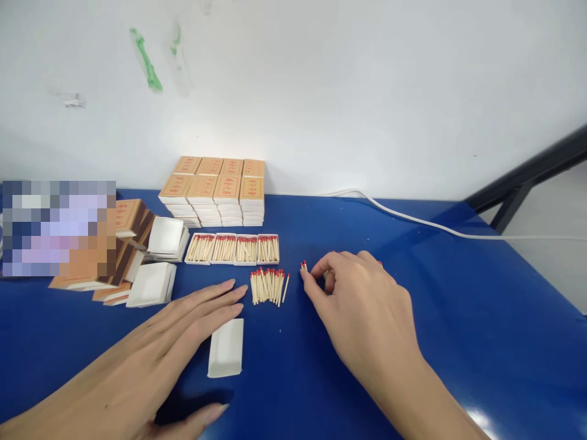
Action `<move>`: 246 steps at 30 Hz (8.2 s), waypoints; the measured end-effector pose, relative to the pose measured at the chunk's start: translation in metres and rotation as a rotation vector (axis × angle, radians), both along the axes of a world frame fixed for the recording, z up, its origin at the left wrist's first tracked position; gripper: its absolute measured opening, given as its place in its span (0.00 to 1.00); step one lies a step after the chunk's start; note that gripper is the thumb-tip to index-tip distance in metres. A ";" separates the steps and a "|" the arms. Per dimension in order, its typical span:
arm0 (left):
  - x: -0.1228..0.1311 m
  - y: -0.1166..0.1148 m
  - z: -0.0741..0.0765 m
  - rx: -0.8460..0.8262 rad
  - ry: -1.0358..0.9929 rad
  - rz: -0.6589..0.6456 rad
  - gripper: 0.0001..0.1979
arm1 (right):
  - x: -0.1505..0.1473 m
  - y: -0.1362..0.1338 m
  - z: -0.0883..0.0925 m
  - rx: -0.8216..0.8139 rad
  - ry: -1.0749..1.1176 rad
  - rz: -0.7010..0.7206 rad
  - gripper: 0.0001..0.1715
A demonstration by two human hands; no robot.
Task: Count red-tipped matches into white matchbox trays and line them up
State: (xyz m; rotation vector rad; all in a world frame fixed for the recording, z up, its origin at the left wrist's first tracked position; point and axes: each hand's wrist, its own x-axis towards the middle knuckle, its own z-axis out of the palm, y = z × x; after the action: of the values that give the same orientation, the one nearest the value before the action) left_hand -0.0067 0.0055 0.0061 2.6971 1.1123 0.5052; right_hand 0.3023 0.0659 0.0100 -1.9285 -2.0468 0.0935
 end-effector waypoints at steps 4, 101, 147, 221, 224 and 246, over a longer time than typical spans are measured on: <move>0.001 0.001 0.001 0.030 0.026 -0.008 0.41 | -0.003 -0.004 0.001 -0.017 0.034 0.022 0.22; 0.003 -0.009 -0.007 0.015 -0.185 0.077 0.21 | -0.024 -0.009 0.006 0.034 -0.005 0.458 0.20; 0.005 -0.008 -0.008 -0.144 -0.274 0.077 0.15 | -0.006 0.000 0.016 -0.354 0.224 0.241 0.21; 0.004 -0.012 -0.007 -0.267 -0.314 0.104 0.14 | -0.026 -0.047 0.024 -0.176 0.270 0.629 0.10; 0.005 -0.012 -0.007 -0.258 -0.308 0.116 0.12 | -0.025 -0.046 0.023 -0.167 0.323 0.622 0.09; 0.012 -0.006 -0.011 -0.183 -0.325 0.182 0.10 | -0.025 -0.019 0.019 -0.269 0.486 0.788 0.04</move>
State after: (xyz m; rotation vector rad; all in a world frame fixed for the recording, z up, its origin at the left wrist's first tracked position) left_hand 0.0056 -0.0006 -0.0047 2.2684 1.2443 0.7952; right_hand 0.2772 0.0466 0.0294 -0.9461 -2.3599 0.9488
